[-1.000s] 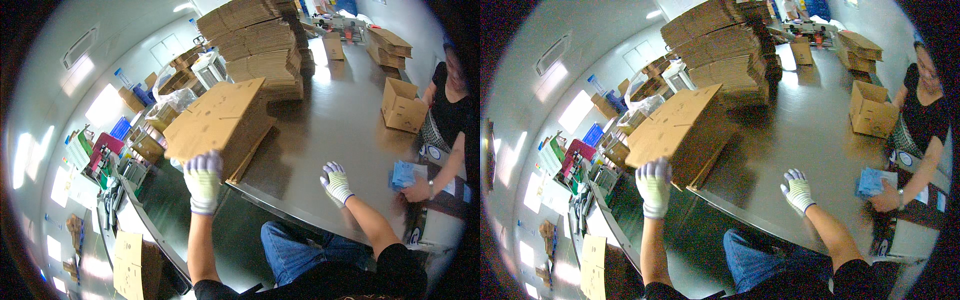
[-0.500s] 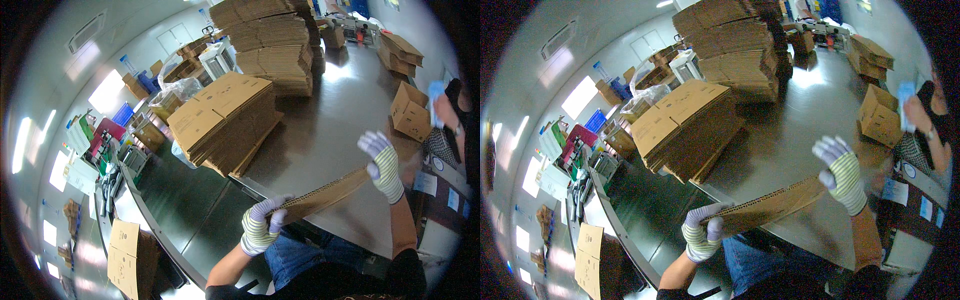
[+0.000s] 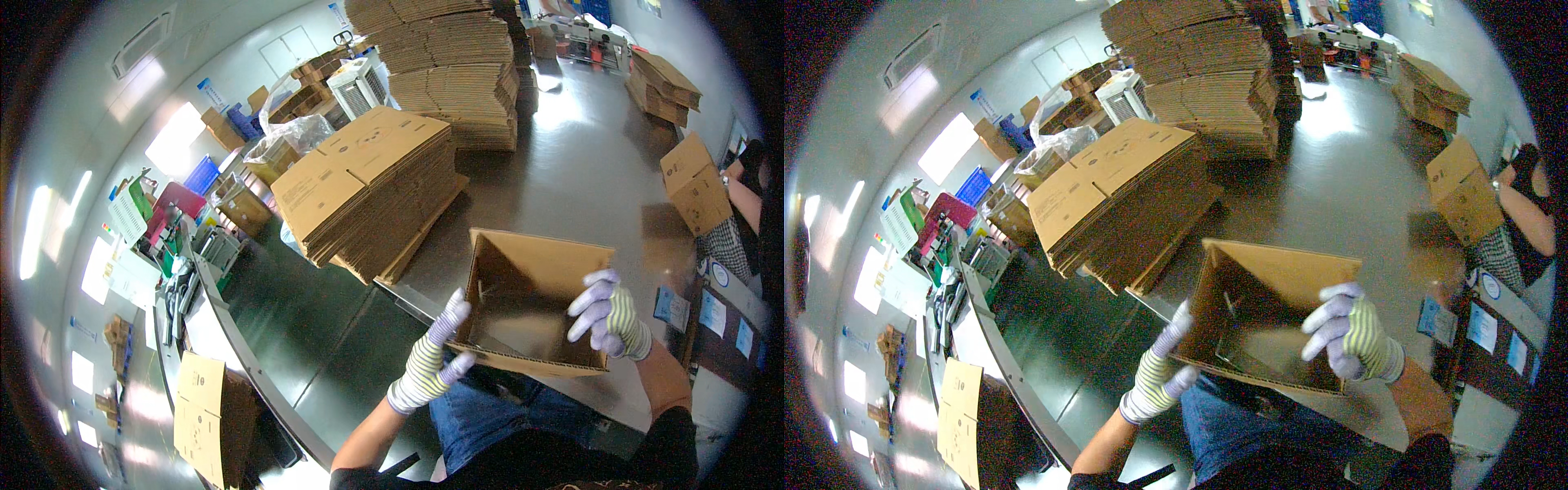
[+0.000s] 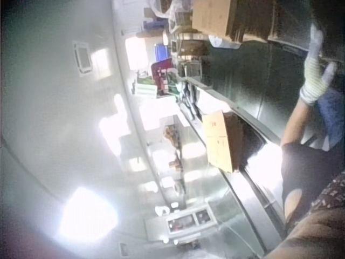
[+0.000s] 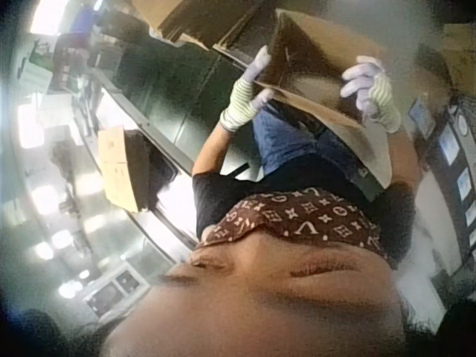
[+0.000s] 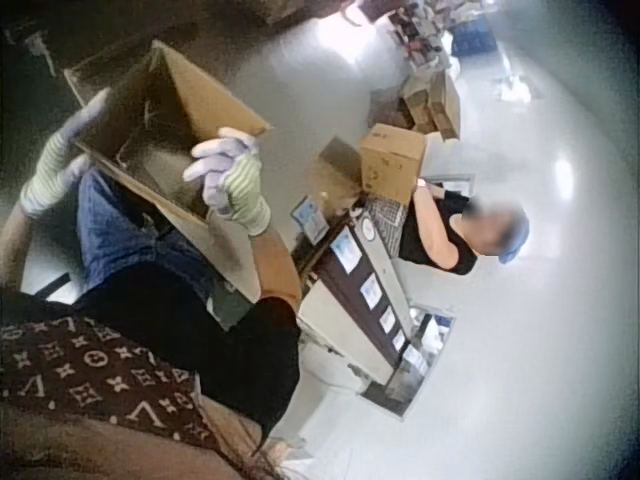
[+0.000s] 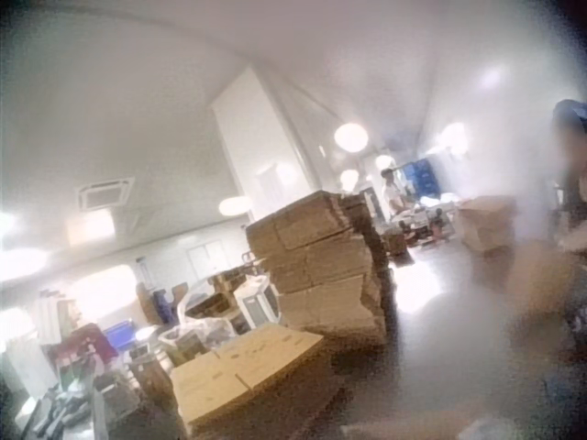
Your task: The person picks up stacks of blue packaged items and places them into cardboard boxes on a metal table.
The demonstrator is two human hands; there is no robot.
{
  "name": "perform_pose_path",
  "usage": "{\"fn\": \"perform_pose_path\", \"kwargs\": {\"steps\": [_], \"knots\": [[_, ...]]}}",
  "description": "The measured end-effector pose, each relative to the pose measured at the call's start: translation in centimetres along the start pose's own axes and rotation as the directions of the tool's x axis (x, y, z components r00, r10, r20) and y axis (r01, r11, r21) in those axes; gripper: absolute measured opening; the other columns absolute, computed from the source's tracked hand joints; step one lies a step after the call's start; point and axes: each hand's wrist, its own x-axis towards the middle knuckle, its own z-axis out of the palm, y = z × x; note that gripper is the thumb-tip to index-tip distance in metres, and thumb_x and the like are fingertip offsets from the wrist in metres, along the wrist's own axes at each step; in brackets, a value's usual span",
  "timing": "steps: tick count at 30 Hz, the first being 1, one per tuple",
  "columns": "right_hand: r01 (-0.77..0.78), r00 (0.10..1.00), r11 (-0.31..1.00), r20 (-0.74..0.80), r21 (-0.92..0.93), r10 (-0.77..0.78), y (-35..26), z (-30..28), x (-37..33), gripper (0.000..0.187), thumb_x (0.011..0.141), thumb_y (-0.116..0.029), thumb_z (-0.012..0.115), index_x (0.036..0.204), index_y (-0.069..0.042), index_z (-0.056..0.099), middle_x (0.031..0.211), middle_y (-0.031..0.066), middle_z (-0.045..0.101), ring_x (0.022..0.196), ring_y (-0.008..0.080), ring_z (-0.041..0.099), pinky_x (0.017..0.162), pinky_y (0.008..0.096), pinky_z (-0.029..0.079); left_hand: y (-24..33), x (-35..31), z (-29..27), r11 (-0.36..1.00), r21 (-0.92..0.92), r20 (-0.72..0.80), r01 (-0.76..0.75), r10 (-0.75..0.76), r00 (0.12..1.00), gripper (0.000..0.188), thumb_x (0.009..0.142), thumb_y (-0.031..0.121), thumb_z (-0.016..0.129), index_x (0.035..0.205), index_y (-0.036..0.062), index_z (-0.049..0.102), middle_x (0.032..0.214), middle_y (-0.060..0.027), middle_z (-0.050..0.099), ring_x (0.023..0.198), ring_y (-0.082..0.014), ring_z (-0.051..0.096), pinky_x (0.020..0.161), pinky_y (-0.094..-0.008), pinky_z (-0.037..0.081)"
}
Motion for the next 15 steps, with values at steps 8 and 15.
{"fn": "perform_pose_path", "kwargs": {"steps": [8,15], "knots": [[-0.183,0.746,0.979,0.661,0.091,0.078,2.1,4.0,4.4,0.029,0.085,-0.033,0.061,0.089,-0.005,0.066,0.094,0.0104,0.066,0.091,0.0263,0.062,0.086,0.0381,0.046,-0.6,2.2,0.3,0.977,0.194,0.540,-0.089,-0.030,0.841,0.068,0.087,0.061,0.041,0.118,0.0041,0.060,0.123,-0.0153,0.058,0.122,-0.0376,0.046,0.102,-0.0461,0.033],[-0.364,0.929,0.497,0.268,0.788,0.255,3.6,0.2,1.5,0.090,0.082,-0.074,0.034,0.120,0.004,0.055,0.120,0.0180,0.059,0.114,0.0303,0.055,0.102,0.0429,0.036,-2.4,3.4,1.8,0.804,-0.249,0.115,0.541,-0.530,0.840,0.058,0.089,0.020,0.060,0.140,0.0063,0.035,0.129,-0.0136,0.052,0.117,-0.0187,0.050,0.099,-0.0321,0.039]]}}
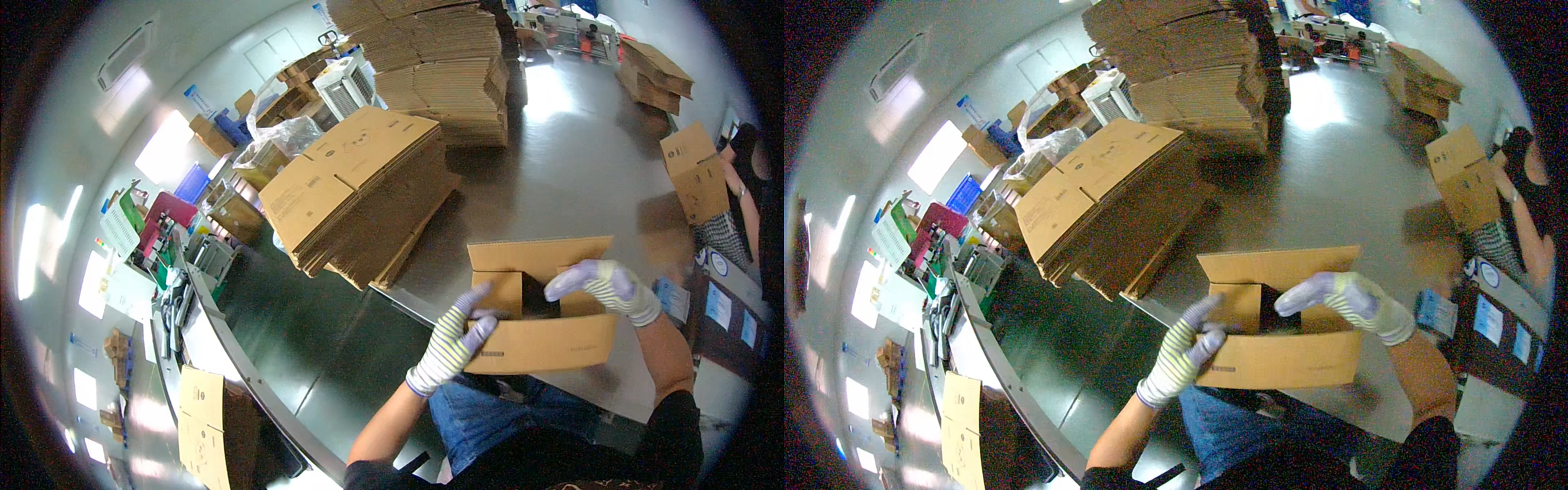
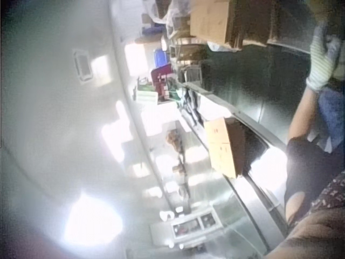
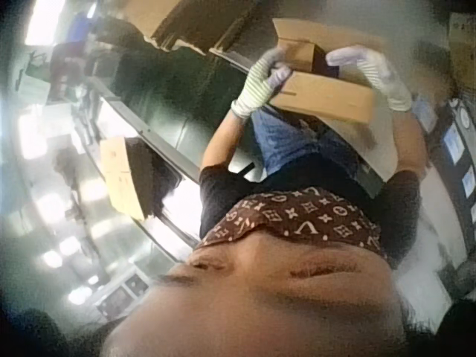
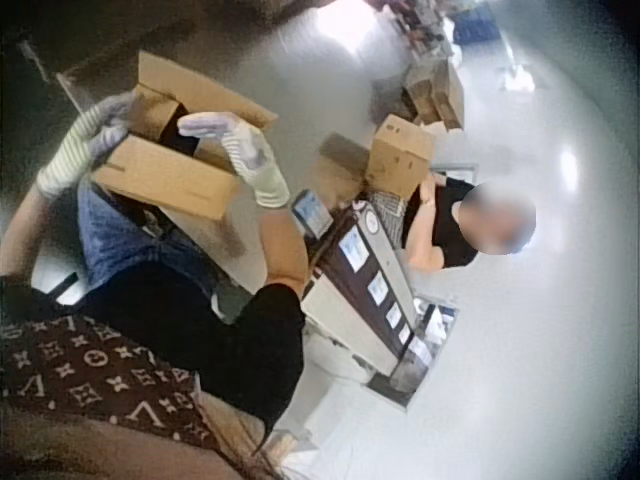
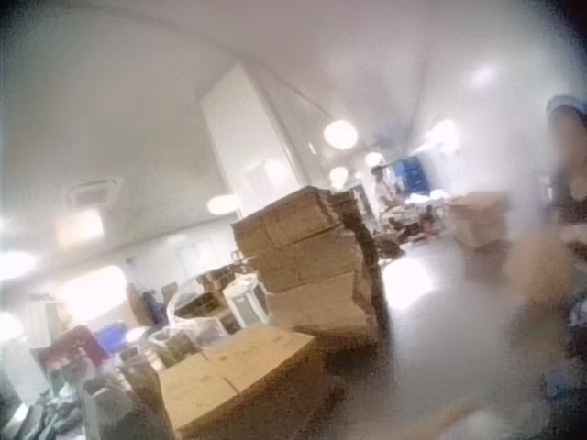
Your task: The person picks up stacks of blue packaged items and places them into cardboard boxes on a metal table.
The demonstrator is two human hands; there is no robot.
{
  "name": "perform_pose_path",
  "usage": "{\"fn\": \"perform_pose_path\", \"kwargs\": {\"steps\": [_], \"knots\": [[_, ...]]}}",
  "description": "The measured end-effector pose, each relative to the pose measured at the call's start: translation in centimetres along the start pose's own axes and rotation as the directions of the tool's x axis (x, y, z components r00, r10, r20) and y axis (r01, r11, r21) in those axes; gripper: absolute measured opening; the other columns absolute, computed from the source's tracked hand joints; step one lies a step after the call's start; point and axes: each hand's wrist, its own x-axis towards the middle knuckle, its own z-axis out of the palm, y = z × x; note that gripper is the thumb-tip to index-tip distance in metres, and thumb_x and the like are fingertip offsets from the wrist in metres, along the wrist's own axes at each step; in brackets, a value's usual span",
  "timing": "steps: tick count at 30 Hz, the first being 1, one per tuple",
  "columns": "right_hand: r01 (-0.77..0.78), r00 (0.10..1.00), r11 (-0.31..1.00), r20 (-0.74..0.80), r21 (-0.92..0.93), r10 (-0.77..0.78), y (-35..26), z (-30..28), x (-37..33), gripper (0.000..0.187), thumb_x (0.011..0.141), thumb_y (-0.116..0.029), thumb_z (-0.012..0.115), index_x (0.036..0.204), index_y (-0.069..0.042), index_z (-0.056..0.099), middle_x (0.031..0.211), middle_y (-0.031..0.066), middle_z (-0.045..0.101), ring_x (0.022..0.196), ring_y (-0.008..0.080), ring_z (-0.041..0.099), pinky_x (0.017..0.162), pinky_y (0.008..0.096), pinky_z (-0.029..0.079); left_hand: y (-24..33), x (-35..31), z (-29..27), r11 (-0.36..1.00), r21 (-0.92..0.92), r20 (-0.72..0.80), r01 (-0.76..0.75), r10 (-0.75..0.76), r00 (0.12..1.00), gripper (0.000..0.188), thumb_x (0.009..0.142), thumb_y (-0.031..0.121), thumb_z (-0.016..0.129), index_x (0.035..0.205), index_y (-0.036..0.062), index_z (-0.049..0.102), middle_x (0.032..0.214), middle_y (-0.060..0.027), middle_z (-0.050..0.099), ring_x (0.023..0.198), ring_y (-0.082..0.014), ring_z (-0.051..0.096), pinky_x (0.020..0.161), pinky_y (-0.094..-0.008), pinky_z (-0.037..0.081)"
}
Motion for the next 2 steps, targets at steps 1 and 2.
{"fn": "perform_pose_path", "kwargs": {"steps": [1,2], "knots": [[-0.012,0.988,0.985,0.147,-0.170,0.037,-0.29,-0.84,-0.44,0.090,0.081,-0.075,0.035,0.123,0.002,0.054,0.126,0.0195,0.054,0.119,0.0298,0.050,0.105,0.0443,0.033,-0.55,0.43,0.14,0.990,0.076,-0.032,-0.120,0.123,0.992,0.062,0.089,0.022,0.061,0.142,0.0077,0.031,0.128,-0.0140,0.052,0.116,-0.0204,0.051,0.098,-0.0321,0.039],[-0.001,0.955,0.943,0.278,-0.332,0.099,-0.86,-1.74,-0.71,0.090,0.080,-0.076,0.037,0.126,0.000,0.052,0.131,0.0211,0.050,0.125,0.0292,0.046,0.107,0.0458,0.029,-1.26,1.08,0.42,0.960,0.153,-0.051,-0.233,0.243,0.969,0.066,0.089,0.023,0.061,0.144,0.0091,0.027,0.127,-0.0145,0.053,0.115,-0.0221,0.053,0.098,-0.0320,0.040]]}}
